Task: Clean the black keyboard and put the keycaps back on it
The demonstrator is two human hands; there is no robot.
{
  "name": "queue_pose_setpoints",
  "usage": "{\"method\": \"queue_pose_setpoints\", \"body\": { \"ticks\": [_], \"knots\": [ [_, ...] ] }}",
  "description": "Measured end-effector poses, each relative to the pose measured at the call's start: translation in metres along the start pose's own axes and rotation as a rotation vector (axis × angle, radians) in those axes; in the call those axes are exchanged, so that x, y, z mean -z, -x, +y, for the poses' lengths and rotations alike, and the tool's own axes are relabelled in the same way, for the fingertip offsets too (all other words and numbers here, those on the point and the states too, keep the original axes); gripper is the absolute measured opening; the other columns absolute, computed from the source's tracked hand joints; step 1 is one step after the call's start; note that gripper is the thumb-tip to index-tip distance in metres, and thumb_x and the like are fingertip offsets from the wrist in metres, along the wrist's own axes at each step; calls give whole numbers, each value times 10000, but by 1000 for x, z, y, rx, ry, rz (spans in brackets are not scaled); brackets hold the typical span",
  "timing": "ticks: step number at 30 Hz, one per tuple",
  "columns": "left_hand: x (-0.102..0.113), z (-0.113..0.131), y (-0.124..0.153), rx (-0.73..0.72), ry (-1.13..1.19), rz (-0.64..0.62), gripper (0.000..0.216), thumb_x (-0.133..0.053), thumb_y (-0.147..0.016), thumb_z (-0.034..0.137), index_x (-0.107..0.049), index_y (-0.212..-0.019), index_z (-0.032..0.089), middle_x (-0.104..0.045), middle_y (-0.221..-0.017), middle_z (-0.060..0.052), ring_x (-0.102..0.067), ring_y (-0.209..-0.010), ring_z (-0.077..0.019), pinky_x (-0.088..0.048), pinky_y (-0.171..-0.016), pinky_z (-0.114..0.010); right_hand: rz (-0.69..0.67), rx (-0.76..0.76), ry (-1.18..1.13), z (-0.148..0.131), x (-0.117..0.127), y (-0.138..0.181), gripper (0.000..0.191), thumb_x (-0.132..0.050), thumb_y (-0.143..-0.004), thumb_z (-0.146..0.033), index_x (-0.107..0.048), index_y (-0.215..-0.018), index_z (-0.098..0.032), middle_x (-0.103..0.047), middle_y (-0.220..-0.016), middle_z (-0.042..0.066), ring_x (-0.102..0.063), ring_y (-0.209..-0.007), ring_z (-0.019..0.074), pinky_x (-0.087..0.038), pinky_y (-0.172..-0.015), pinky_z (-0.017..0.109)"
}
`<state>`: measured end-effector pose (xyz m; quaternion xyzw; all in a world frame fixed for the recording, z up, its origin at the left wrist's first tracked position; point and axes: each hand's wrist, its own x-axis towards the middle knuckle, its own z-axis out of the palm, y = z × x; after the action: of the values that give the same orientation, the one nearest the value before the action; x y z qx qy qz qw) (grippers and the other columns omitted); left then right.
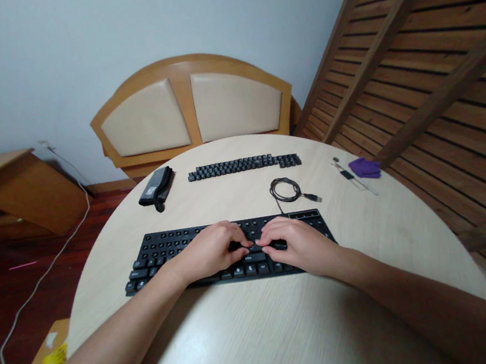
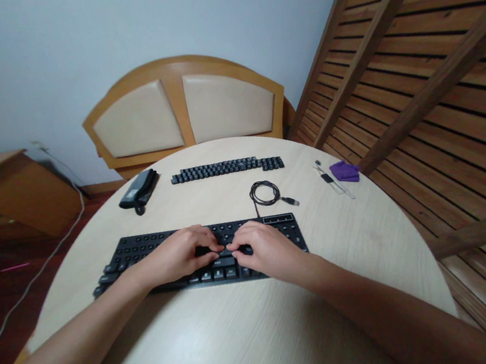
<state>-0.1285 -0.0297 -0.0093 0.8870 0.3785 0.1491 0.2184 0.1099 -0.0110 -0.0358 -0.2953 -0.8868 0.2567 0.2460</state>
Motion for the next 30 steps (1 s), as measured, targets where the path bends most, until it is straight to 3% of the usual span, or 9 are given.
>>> {"method": "queue_pose_setpoints", "body": {
  "ticks": [30],
  "knots": [
    [-2,2,-1,49,-54,-30,134,-682,-873,119,-758,-962,185,-751,-975,-45,-686,-935,-206,-530,-864,-315,-28,1,60,1,-2,-1,101,-691,-874,-136,-751,-936,-187,-773,-957,60,-664,-1006,238,-536,-908,386]
  ]
}}
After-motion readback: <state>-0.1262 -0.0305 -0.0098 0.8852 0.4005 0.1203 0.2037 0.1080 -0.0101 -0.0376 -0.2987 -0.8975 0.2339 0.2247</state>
